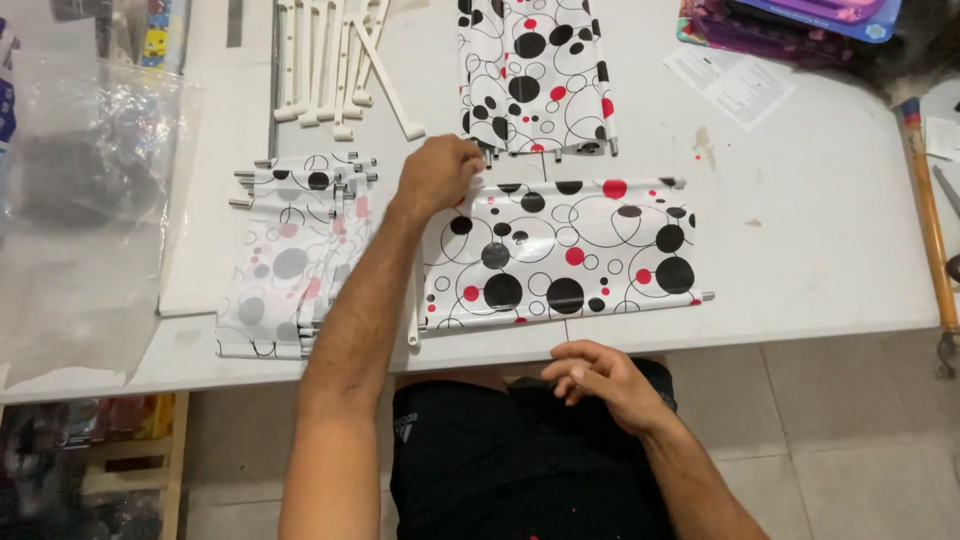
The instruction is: Assembling a modular shelf unit by threading metal rods through fabric panels and attaching plastic connectors.
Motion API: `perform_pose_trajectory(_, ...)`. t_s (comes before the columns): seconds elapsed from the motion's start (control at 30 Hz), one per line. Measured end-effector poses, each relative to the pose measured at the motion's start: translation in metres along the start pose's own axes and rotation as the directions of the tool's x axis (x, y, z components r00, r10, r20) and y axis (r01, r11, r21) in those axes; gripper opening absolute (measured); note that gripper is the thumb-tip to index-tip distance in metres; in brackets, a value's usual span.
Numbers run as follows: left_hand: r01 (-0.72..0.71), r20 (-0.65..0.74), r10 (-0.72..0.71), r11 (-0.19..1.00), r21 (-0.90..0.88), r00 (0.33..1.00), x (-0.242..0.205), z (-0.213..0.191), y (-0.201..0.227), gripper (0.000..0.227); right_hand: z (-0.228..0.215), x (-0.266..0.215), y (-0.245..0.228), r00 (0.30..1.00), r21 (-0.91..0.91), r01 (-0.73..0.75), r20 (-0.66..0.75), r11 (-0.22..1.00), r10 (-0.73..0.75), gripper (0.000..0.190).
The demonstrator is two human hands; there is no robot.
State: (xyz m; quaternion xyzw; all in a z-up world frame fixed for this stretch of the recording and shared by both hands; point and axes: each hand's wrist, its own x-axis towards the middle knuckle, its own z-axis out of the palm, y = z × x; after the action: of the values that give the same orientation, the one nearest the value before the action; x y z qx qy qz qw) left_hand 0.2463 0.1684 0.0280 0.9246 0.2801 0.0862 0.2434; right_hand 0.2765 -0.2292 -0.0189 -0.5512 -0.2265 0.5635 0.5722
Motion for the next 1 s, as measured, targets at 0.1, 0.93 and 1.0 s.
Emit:
perform_pose_trajectory(0.1, 0.184, -0.196, -0.157, 0.975, 0.127, 0.968, 0.032, 0.005, -0.045, 0.027, -0.018, -0.001, 0.01, 0.999, -0.046, 0.029, -0.028, 0.998, -0.031, 0.052)
perform_pose_trajectory(0.93, -0.063, 0.081, 0.195, 0.633, -0.772, 0.977, -0.224, 0.067, 0.124, 0.027, -0.038, -0.001, -0.033, 0.728, 0.294, 0.683, -0.352, 0.668, -0.589, 0.049)
perform_pose_trajectory(1.0, -0.381, -0.206, 0.336, 0.892, -0.245, 0.919, -0.218, 0.073, 0.106, 0.04, -0.048, -0.007, -0.05, 0.66, 0.174, 0.726, -0.451, 0.666, -0.601, 0.033)
